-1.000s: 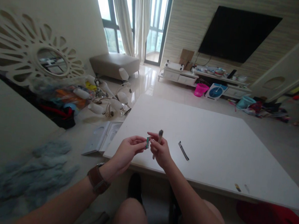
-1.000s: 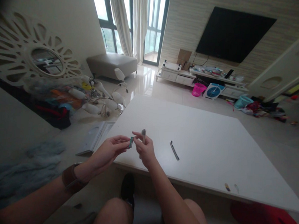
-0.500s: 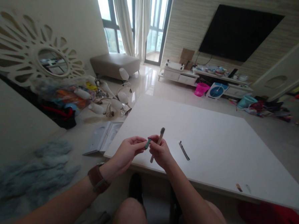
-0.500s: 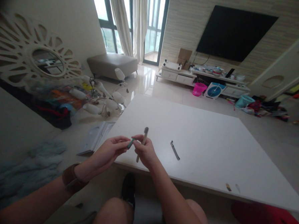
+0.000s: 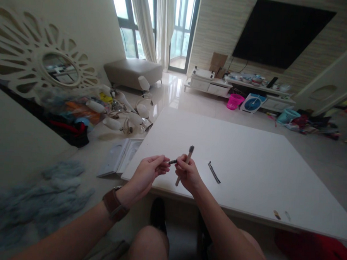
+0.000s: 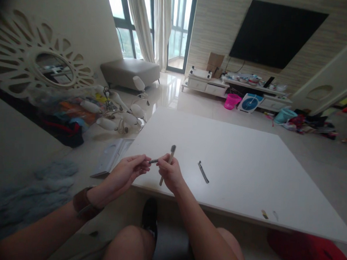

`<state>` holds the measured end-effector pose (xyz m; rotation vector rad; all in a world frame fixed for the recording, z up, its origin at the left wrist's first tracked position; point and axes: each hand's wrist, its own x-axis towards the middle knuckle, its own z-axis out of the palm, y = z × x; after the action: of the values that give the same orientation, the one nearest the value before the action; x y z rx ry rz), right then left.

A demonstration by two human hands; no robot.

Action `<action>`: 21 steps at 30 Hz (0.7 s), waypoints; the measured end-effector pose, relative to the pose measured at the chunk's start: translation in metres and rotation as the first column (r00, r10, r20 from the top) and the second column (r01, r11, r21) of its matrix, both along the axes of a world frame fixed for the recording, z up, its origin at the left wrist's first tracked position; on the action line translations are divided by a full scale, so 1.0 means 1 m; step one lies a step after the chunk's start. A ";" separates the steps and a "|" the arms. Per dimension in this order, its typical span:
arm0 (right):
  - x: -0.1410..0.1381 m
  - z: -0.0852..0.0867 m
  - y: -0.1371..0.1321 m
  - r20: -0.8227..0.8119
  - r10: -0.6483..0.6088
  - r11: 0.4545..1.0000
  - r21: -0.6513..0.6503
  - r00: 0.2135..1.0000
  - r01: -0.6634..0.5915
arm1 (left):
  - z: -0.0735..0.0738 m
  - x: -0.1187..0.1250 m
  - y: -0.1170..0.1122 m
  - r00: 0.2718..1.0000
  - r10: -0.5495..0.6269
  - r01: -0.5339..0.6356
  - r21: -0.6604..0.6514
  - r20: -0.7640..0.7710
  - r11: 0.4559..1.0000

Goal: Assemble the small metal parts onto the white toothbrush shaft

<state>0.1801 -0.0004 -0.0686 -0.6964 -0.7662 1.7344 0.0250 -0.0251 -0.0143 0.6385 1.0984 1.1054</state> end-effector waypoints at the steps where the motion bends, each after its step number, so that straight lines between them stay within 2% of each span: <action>1: 0.001 0.000 0.001 0.000 -0.024 1.000 0.000 1.000 0.024 | -0.001 -0.001 0.001 1.000 0.023 -0.023 0.005 -0.015 1.000; 6: 0.011 -0.001 0.010 -0.008 -0.229 0.973 -0.039 0.973 0.229 | -0.004 -0.002 0.002 0.988 0.109 -0.096 0.117 -0.112 0.989; 9: 0.015 0.000 0.014 -0.021 -0.285 0.956 -0.081 0.958 0.282 | -0.001 -0.002 0.001 0.986 0.108 -0.098 0.083 -0.126 0.992; 13: 0.014 0.000 0.013 0.015 -0.277 0.957 -0.088 0.961 0.277 | 0.003 -0.002 0.000 0.991 0.069 -0.063 0.050 -0.116 0.997; 21: 0.003 0.000 0.005 0.082 -0.129 0.991 -0.028 0.988 0.132 | -0.001 0.000 -0.003 0.990 -0.110 0.114 0.037 -0.088 0.993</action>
<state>0.1829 0.0042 -0.0681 -0.8253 -0.7311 1.6113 0.0248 -0.0278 -0.0157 0.7774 1.1010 1.0138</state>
